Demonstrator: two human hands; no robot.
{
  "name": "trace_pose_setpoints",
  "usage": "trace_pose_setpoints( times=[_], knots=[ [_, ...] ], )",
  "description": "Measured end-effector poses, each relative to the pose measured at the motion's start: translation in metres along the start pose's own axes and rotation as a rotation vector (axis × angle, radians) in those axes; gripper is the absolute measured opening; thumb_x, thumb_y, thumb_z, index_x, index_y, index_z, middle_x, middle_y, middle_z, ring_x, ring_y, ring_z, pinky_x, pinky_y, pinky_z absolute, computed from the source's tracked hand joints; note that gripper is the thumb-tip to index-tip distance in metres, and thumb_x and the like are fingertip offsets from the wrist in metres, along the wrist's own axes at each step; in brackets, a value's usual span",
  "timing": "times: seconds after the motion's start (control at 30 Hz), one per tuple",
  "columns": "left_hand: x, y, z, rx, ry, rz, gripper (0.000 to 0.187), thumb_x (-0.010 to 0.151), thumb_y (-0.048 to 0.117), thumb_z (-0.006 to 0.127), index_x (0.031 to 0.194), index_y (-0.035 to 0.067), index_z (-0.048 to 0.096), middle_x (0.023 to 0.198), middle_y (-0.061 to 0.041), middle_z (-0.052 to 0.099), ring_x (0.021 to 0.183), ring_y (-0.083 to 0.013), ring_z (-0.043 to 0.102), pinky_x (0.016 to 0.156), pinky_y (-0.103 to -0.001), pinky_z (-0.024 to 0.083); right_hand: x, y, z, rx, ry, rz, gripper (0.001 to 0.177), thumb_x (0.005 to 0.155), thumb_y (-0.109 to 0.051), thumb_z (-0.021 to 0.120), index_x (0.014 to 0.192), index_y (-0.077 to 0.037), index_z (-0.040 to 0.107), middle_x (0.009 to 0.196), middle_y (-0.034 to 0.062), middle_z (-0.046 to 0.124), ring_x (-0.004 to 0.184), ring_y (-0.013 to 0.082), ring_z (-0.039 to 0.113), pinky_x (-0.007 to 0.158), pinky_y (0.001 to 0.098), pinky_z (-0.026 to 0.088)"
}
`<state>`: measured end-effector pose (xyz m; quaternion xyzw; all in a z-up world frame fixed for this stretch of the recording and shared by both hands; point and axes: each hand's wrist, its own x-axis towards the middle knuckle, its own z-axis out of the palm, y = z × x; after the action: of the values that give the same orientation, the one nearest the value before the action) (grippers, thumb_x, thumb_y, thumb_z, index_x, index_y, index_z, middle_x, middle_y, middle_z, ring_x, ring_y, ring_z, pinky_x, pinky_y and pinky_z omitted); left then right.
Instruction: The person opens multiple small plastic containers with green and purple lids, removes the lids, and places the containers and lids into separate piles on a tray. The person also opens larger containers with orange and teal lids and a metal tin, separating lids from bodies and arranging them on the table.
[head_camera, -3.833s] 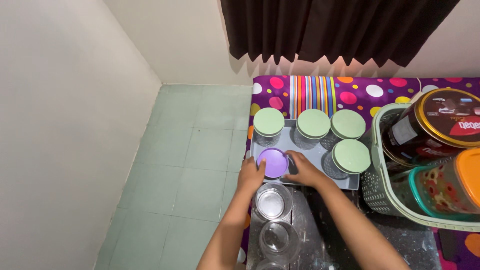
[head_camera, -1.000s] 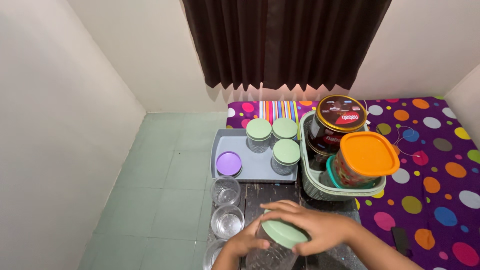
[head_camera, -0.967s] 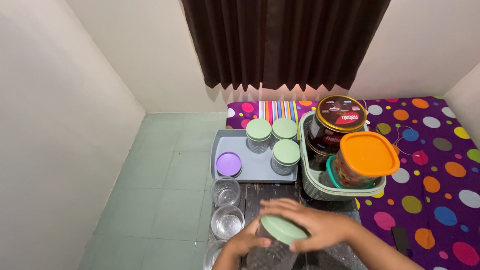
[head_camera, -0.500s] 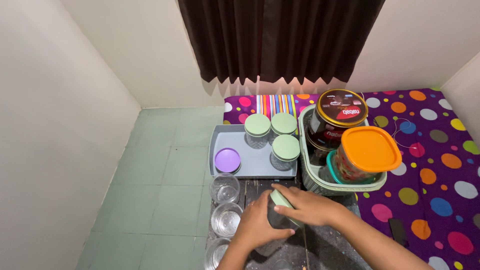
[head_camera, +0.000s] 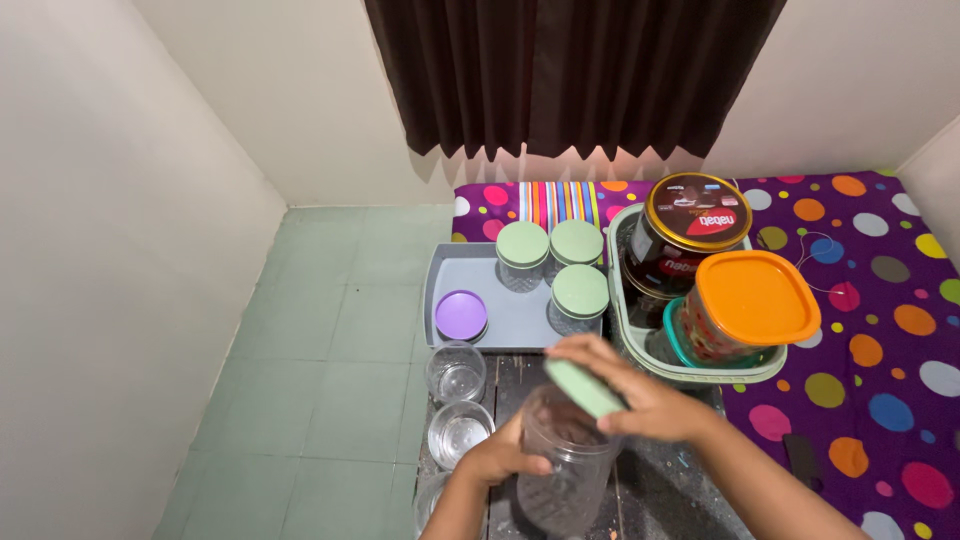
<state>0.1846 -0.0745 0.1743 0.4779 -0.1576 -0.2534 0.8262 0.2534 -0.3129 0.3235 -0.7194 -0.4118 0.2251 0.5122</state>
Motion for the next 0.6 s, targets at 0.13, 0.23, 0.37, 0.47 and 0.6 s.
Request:
trace_pose_setpoints(
  times=[0.13,0.23,0.37,0.47,0.6],
  knots=[
    [-0.01,0.036,0.029,0.431,0.208,0.132,0.14,0.053,0.041,0.099,0.167,0.015,0.021,0.161,-0.018,0.047,0.154,-0.034,0.043,0.127,-0.05,0.037,-0.007,0.016,-0.011,0.005,0.309,-0.079,0.1,0.078,-0.071,0.061,0.156,-0.015,0.033,0.152,0.0163,0.036,0.142,0.0363,0.042,0.11,0.0529,0.043],
    [-0.012,0.05,0.042,0.802,0.408,0.235,0.139,0.049,0.042,0.102,0.162,0.018,0.025,0.159,-0.015,0.046,0.15,-0.0333,0.047,0.12,-0.05,0.036,-0.012,0.032,-0.012,0.069,0.526,-0.184,0.099,0.081,-0.071,0.067,0.153,-0.015,0.028,0.153,0.0174,0.035,0.143,0.0362,0.041,0.113,0.0533,0.041],
    [-0.01,0.05,0.043,0.908,0.469,0.581,0.132,0.055,0.039,0.102,0.16,0.02,0.024,0.164,-0.018,0.044,0.155,-0.0374,0.041,0.124,-0.052,0.033,-0.018,0.052,0.0,0.066,0.709,-0.314,0.098,0.086,-0.065,0.073,0.154,-0.017,0.023,0.153,0.0167,0.035,0.144,0.0335,0.041,0.116,0.051,0.041],
    [-0.009,0.047,0.037,0.916,0.467,0.696,0.127,0.062,0.038,0.102,0.161,0.022,0.025,0.166,-0.017,0.043,0.158,-0.0375,0.041,0.127,-0.052,0.034,-0.024,0.064,0.008,0.093,0.754,-0.301,0.101,0.085,-0.065,0.075,0.155,-0.016,0.021,0.154,0.0153,0.034,0.142,0.0317,0.043,0.113,0.0486,0.044],
    [-0.01,0.042,0.031,0.811,0.466,0.643,0.127,0.063,0.041,0.101,0.162,0.023,0.024,0.167,-0.018,0.039,0.157,-0.0365,0.042,0.126,-0.052,0.038,-0.026,0.074,0.012,0.123,0.78,-0.261,0.106,0.082,-0.068,0.074,0.157,-0.014,0.021,0.154,0.0148,0.036,0.141,0.0308,0.044,0.114,0.0467,0.043]
  ],
)
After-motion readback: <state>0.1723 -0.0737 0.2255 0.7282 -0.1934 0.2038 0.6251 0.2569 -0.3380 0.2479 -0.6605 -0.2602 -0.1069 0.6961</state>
